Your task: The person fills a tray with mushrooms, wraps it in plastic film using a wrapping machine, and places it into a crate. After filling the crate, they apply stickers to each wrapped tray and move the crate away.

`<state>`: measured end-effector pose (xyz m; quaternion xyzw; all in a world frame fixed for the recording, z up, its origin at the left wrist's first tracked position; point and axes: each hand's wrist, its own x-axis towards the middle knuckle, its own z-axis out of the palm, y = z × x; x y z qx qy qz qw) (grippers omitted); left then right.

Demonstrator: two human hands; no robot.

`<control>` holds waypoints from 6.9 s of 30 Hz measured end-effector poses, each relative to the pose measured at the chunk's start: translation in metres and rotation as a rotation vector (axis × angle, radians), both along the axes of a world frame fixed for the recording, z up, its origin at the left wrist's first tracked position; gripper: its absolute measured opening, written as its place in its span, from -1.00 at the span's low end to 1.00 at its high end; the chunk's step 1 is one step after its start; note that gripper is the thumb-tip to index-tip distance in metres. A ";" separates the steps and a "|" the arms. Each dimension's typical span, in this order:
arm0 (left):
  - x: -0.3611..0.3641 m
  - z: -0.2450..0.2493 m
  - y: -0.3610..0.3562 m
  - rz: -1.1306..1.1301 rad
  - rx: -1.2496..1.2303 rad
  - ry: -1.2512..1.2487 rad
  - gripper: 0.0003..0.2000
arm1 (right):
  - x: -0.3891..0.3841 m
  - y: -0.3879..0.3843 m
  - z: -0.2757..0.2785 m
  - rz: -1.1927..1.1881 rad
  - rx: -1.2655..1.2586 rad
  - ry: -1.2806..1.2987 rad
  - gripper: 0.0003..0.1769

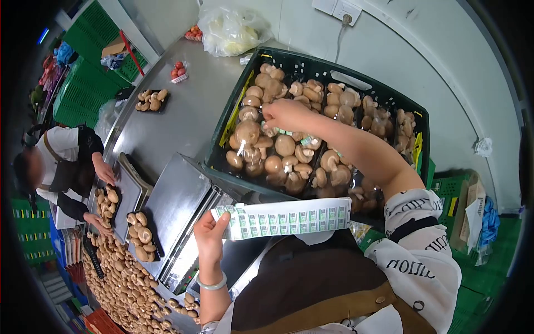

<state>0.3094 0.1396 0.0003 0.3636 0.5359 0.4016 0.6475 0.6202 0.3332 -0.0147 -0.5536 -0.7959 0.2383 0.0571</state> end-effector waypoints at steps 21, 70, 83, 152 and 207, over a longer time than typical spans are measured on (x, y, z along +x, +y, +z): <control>0.009 -0.009 0.024 0.082 -0.014 -0.010 -0.89 | 0.113 0.109 0.035 0.218 -0.164 -0.392 -0.82; 0.084 0.020 0.007 -0.053 0.082 -0.036 -0.80 | 0.261 -0.085 0.026 -0.387 0.125 -0.475 -0.83; -0.009 0.037 0.051 0.286 0.166 -0.079 -0.66 | 0.315 -0.157 0.070 -0.581 0.114 -0.262 -0.82; 0.351 0.022 0.149 -0.943 0.351 0.458 -0.65 | 0.209 -0.405 0.016 -1.508 0.405 0.977 -0.74; 0.089 0.044 -1.563 -3.423 0.445 -0.373 -0.86 | -0.676 -1.383 -0.014 -3.407 2.511 -0.908 -0.81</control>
